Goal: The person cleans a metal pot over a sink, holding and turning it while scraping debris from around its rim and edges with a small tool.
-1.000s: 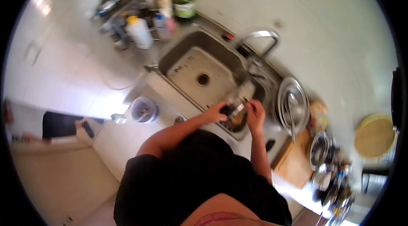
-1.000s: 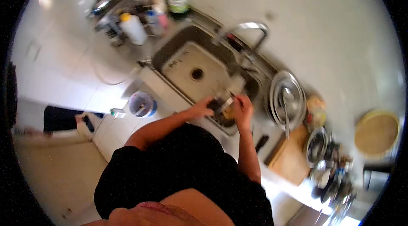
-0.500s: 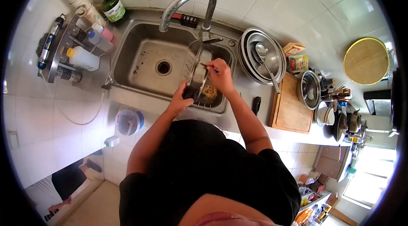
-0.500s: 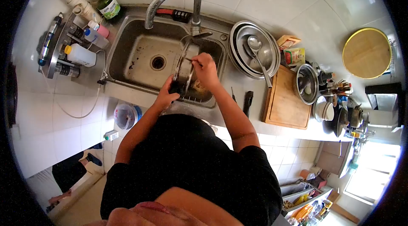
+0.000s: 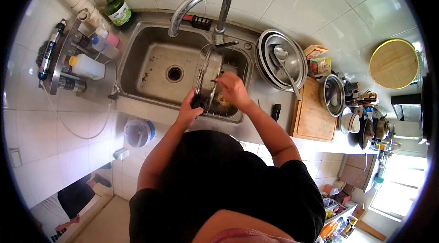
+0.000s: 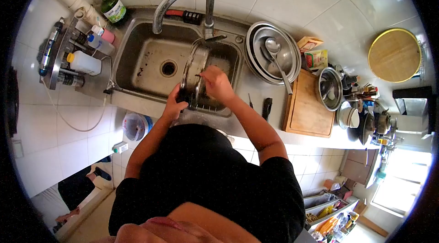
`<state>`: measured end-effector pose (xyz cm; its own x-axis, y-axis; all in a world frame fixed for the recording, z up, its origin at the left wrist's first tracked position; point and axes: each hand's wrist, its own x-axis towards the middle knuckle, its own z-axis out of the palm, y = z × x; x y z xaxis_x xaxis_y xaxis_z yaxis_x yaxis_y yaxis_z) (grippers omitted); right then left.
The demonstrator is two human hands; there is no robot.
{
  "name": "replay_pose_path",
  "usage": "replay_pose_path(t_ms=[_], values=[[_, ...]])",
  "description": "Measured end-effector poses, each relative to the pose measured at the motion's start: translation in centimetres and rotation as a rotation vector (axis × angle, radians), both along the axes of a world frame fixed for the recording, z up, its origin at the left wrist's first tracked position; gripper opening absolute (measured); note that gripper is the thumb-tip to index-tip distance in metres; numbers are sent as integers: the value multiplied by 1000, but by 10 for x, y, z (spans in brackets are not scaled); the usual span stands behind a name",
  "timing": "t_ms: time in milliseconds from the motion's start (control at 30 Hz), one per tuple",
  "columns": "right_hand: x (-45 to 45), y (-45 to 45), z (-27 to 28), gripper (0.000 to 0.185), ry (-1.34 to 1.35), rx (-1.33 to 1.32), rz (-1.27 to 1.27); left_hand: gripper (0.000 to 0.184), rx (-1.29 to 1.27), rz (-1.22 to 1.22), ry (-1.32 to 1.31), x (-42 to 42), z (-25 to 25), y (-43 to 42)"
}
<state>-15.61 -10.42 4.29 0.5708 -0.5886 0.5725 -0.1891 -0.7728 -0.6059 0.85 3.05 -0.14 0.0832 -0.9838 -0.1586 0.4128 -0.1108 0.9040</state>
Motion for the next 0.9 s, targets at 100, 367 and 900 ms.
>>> replay_pose_path(t_ms=[100, 367, 900], values=[[2, -5, -3, 15, -18, 95, -33, 73, -9, 1, -2, -3, -3, 3], [8, -17, 0, 13, 2, 271, -121, 70, -48, -11, -1, 0, 1, -1], [24, -7, 14, 11, 24, 193, 44, 69, -57, -12, -9, 0, -2, -1]])
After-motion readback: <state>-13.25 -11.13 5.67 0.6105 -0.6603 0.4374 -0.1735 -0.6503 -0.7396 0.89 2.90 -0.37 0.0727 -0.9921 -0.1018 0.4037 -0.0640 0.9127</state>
